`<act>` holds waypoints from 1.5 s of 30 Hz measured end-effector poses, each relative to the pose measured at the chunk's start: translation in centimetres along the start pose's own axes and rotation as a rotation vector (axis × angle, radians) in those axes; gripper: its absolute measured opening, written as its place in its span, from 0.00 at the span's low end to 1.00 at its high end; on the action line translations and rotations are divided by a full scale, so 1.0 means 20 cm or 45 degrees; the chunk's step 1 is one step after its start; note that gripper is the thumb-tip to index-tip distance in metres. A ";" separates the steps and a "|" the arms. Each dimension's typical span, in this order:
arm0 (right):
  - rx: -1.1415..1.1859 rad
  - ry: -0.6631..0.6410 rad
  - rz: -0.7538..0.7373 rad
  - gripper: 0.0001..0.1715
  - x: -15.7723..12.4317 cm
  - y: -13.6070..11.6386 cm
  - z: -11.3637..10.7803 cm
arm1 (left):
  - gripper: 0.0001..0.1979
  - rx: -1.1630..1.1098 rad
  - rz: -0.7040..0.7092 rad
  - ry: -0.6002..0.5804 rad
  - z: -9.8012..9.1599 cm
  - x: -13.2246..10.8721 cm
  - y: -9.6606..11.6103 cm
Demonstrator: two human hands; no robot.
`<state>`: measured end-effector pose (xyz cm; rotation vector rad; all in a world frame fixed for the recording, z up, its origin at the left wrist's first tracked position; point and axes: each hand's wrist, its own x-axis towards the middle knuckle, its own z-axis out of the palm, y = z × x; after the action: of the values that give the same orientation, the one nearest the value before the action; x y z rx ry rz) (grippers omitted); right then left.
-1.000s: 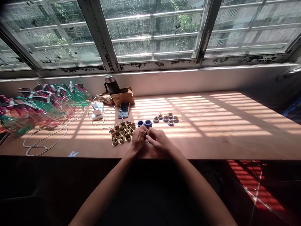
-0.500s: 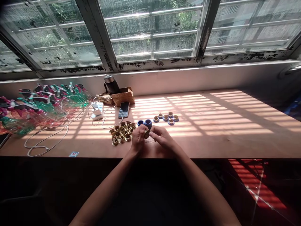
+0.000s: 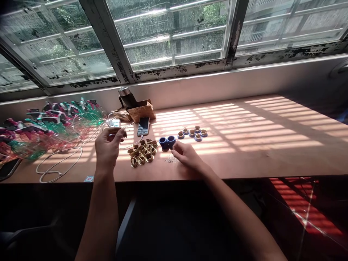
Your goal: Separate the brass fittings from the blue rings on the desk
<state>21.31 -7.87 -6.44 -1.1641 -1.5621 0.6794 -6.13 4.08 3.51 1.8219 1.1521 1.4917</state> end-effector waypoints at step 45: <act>-0.204 -0.092 0.071 0.13 -0.01 -0.01 0.01 | 0.17 0.677 0.035 -0.822 -0.15 0.08 -0.31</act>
<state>21.13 -8.19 -6.37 -1.3188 -1.6748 0.6486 -10.71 8.28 0.09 2.4154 1.2397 0.5230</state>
